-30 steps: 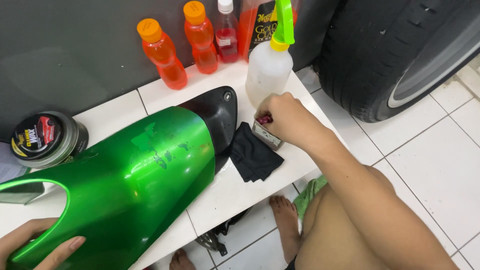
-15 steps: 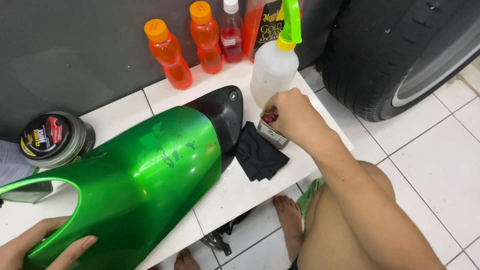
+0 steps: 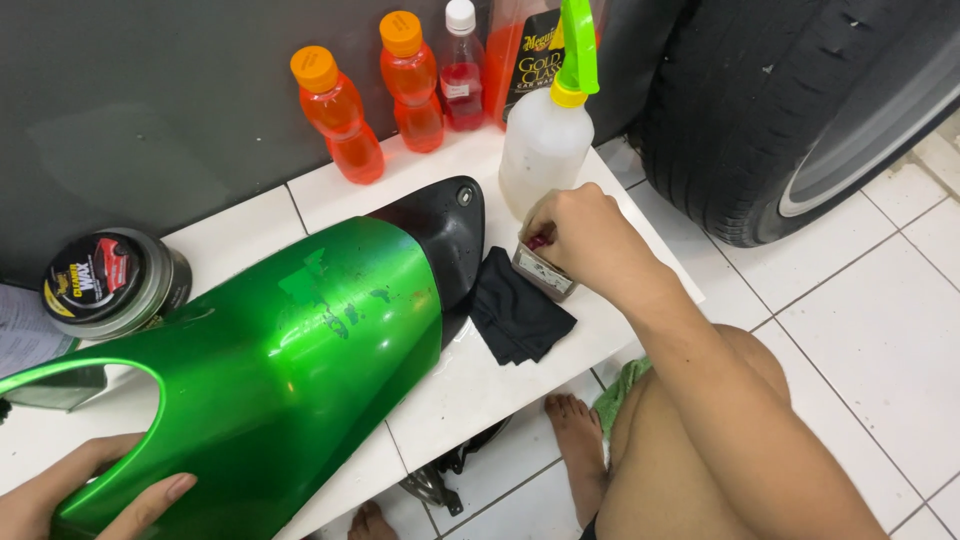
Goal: The person is polishing a green motorcycle fender using a small red abrasive pad. They hold the fender with one hand and rub the surface with the pad in the other, focusing on removing marks and smoothing the paint.
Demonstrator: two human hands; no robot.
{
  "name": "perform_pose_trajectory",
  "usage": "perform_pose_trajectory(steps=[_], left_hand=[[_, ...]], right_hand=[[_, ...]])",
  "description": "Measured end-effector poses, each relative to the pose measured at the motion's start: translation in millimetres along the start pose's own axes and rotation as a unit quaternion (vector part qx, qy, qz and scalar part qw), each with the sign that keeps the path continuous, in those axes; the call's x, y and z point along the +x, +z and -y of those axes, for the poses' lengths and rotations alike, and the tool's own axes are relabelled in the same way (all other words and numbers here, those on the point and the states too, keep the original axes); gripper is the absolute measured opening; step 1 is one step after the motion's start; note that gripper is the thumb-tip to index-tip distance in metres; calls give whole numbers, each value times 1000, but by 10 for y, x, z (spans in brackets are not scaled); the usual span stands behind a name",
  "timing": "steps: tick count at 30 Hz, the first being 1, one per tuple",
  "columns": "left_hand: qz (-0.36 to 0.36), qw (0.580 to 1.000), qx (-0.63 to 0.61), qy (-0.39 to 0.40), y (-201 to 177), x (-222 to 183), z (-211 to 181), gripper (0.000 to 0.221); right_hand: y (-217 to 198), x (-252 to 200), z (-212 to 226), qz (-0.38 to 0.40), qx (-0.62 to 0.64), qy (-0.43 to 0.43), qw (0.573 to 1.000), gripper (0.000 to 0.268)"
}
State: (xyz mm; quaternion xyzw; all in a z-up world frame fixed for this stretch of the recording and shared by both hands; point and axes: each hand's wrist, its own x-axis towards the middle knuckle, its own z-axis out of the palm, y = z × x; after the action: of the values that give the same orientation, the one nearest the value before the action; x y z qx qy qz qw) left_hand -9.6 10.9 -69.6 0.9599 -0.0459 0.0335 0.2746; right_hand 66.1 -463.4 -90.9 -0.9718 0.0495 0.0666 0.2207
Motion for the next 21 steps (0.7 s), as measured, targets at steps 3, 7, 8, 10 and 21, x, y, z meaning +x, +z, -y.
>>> perform_pose_trajectory(steps=[3,7,8,10,21], left_hand=[[13,1000,-7,-27,-36,21,-118,33],[16,999,-4,-39,-63,38,8,32],[34,998,51,-29,-80,65,141,38],[57,992,107,-26,-108,37,310,43],[58,980,187,-15,-111,61,269,45]], right_hand=[[49,6,-9,1,1,18,1000,24],[-73,-11,52,26,24,60,998,23],[-60,1,-8,-8,4,31,999,22],[-18,-42,-85,-35,-15,1,999,22],[-220,-460,260,-192,223,-30,955,17]])
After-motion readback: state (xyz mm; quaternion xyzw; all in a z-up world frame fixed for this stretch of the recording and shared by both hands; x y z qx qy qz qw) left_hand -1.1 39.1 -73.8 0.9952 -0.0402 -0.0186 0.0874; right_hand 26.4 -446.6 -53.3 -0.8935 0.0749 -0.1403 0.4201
